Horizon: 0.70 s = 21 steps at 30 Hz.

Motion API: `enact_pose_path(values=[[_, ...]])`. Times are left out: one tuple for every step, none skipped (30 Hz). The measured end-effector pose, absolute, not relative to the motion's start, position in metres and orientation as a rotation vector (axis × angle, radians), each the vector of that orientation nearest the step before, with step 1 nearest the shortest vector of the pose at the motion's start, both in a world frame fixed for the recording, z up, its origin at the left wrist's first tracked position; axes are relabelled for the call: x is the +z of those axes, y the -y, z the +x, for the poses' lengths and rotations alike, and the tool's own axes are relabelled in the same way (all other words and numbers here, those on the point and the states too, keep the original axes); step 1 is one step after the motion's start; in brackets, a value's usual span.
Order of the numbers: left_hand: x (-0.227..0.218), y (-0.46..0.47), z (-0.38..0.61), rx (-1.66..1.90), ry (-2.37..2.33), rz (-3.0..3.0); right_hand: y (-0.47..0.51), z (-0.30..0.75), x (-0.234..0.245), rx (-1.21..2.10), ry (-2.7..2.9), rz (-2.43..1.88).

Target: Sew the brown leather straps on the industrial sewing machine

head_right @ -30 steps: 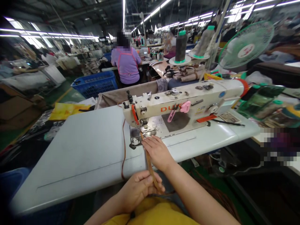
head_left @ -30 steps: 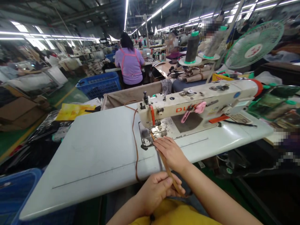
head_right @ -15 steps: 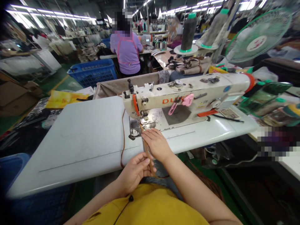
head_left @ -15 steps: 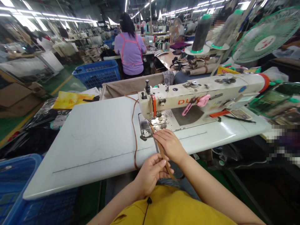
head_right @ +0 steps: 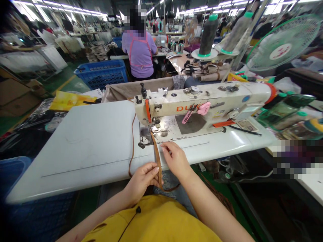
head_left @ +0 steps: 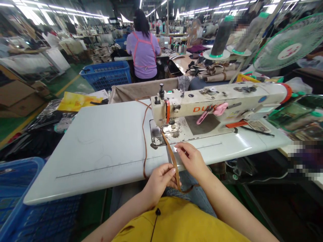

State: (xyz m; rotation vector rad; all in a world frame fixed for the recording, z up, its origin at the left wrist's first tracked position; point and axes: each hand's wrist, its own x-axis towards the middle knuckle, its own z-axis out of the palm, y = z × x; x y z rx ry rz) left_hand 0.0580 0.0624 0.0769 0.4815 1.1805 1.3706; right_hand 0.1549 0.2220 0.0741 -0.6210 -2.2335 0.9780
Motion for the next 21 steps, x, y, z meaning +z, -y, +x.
enact_pose_path(values=[[0.078,-0.063,0.058,1.367,-1.192,0.493,-0.219,0.16,0.077,1.1,2.239,-0.665],[0.078,-0.064,0.058,1.363,-1.216,0.512,-0.216,0.164,0.079,1.237,2.251,-0.692],[0.078,-0.065,0.057,1.351,-1.256,0.547,-0.214,0.167,0.081,1.378,2.261,-0.702],[0.078,-0.066,0.056,1.331,-1.311,0.599,-0.211,0.169,0.082,1.507,2.257,-0.702],[0.077,-0.066,0.055,1.307,-1.378,0.67,-0.208,0.17,0.083,1.609,2.235,-0.701],[0.076,-0.066,0.053,1.275,-1.445,0.751,-0.207,0.17,0.082,1.678,2.2,-0.706],[0.076,-0.066,0.05,1.238,-1.502,0.836,-0.205,0.169,0.081,1.719,2.163,-0.717],[0.076,-0.065,0.047,1.207,-1.544,0.918,-0.205,0.168,0.08,1.74,2.124,-0.736],[0.078,-0.064,0.043,1.188,-1.574,0.988,-0.205,0.168,0.078,1.752,2.091,-0.758],[0.079,-0.063,0.039,1.179,-1.599,1.042,-0.206,0.167,0.076,1.764,2.065,-0.782],[0.082,-0.061,0.035,1.176,-1.631,1.078,-0.207,0.167,0.074,1.78,2.045,-0.806],[0.085,-0.059,0.03,1.182,-1.676,1.099,-0.208,0.167,0.073,1.801,2.029,-0.829],[0.088,-0.055,0.024,1.201,-1.728,1.103,-0.209,0.168,0.071,1.827,2.013,-0.849],[0.091,-0.051,0.018,1.225,-1.774,1.085,-0.21,0.169,0.071,1.86,1.998,-0.866],[0.095,-0.046,0.011,1.257,-1.806,1.052,-0.21,0.17,0.071,1.896,1.983,-0.878],[0.097,-0.039,0.003,1.299,-1.817,1.005,-0.21,0.171,0.071,1.934,1.972,-0.885],[0.099,-0.031,-0.006,1.359,-1.81,0.946,-0.21,0.172,0.071,1.971,1.968,-0.885],[0.1,-0.022,-0.015,1.427,-1.792,0.881,-0.209,0.173,0.073,2.006,1.972,-0.882],[0.101,-0.012,-0.024,1.495,-1.775,0.818,-0.208,0.174,0.074,2.032,1.979,-0.878],[0.102,-0.002,-0.033,1.561,-1.767,0.763,-0.207,0.174,0.076,2.052,1.988,-0.874],[0.102,0.008,-0.041,1.612,-1.771,0.716,-0.206,0.175,0.078,2.069,1.997,-0.87]])
